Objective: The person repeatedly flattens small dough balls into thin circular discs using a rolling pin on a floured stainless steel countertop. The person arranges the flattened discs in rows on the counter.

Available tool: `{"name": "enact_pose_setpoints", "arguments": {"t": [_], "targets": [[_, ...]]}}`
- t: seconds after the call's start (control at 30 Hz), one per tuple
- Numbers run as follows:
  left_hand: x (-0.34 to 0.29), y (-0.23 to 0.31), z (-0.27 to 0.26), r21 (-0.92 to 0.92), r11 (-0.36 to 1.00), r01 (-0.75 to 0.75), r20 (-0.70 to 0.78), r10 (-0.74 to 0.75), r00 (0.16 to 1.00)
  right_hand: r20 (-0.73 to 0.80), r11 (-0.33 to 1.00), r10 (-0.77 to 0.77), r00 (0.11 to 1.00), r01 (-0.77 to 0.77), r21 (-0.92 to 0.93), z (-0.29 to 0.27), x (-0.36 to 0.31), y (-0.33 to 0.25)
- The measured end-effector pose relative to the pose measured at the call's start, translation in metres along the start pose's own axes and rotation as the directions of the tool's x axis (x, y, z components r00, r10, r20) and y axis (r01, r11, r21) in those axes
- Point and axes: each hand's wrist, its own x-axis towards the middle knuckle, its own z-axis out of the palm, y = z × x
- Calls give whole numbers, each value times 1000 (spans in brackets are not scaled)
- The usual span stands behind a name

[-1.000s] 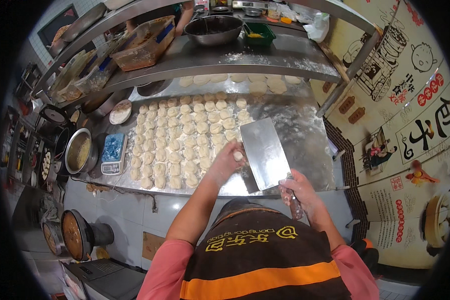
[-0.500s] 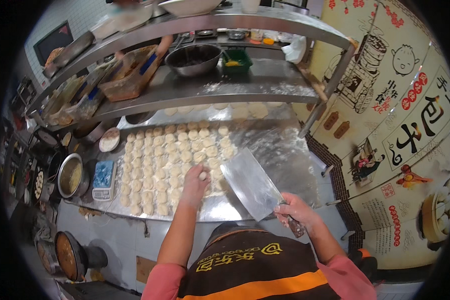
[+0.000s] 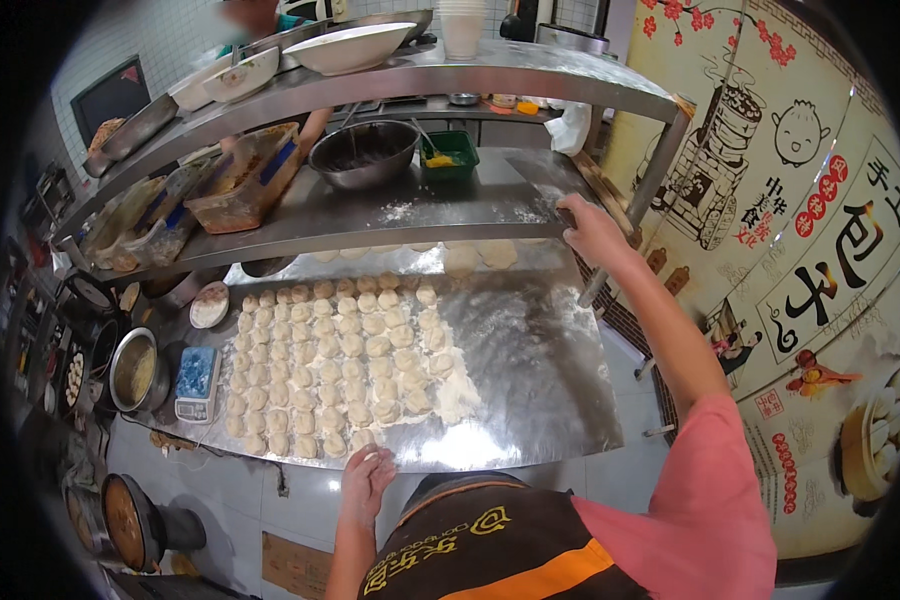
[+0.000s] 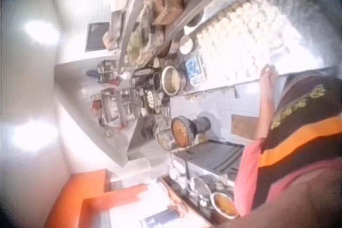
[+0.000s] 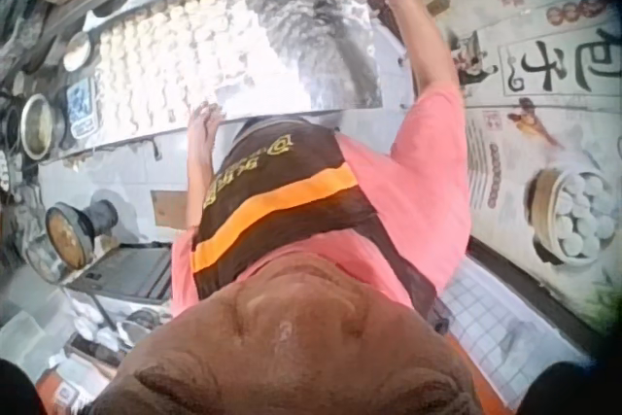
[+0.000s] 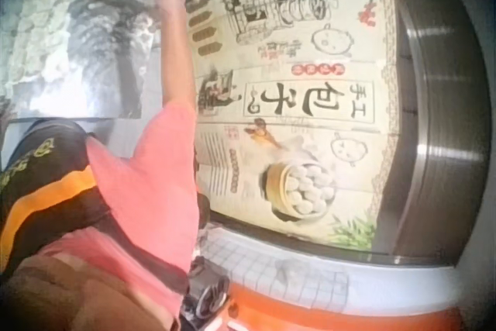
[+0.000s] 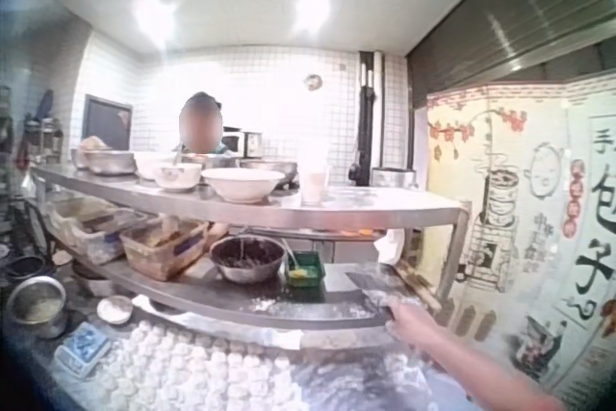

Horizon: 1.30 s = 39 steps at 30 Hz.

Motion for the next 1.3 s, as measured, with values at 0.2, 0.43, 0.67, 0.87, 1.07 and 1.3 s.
{"name": "enact_pose_setpoints", "arguments": {"t": [0.2, 0.43, 0.67, 0.87, 1.07, 1.3], "targets": [[-25, -13, -25, -7, 995, -101, -129, 99, 987, -113, 977, -25, 993, 1, -212, 45, 58, 21], [-32, -36, -32, -5, 996, -90, -173, 88, 981, -174, 954, -3, 985, -49, -297, 33, 83, 72], [-44, -48, -20, -56, 990, -132, -135, 124, 983, -56, 817, -95, 994, 46, -575, 34, 92, 163], [-53, -52, -5, -159, 980, -121, -120, 102, 987, 68, 904, 169, 983, -127, -408, 41, 113, 205], [-57, -57, 2, -208, 972, -107, -126, 82, 989, -95, 957, 253, 963, -235, 169, 32, 65, 189], [-45, -65, 8, -219, 967, -132, -259, 73, 963, -339, 873, 216, 916, -26, 487, 52, -119, 64]]}}
